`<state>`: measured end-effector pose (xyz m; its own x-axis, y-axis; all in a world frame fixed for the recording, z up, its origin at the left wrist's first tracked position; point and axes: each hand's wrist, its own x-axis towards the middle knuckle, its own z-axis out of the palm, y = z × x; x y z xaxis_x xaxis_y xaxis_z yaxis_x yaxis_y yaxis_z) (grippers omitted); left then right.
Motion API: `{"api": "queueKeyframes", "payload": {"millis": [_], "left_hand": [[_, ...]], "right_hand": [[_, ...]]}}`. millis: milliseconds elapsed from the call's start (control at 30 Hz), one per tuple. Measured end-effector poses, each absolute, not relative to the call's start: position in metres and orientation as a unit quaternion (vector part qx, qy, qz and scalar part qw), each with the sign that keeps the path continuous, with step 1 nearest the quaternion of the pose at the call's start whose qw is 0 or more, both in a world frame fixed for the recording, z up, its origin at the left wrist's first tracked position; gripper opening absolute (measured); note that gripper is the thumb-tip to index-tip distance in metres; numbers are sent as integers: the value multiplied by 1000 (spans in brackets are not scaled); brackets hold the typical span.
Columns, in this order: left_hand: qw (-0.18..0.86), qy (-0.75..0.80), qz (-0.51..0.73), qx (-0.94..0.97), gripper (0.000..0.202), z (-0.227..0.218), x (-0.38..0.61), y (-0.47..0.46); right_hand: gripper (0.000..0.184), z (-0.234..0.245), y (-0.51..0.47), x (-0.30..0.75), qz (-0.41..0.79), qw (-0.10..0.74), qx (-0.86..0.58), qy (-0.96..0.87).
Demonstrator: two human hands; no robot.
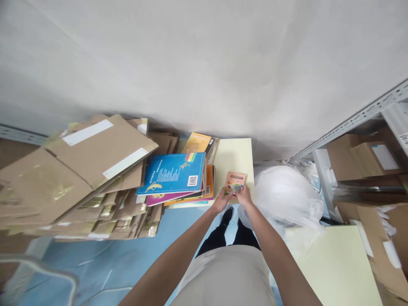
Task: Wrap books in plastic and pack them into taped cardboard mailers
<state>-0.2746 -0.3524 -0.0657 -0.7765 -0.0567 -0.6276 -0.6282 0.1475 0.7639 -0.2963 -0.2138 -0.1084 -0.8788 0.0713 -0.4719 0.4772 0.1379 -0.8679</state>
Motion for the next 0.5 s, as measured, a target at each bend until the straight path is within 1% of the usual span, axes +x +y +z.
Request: {"api": "queueKeyframes", "payload": {"millis": [233,367,500], "left_hand": [[207,622,674,-340,60,-60,-274,-352],[211,594,702,-331,52,-53,-272,-353],[217,574,725,-313,53,-36,-266,-359]], "right_hand": [[33,-97,-219,-292,-616,129,231,742],[33,-81,-221,-290,-609,94,265,742],[39,-52,-223,-284,-617,43,293,729]]}}
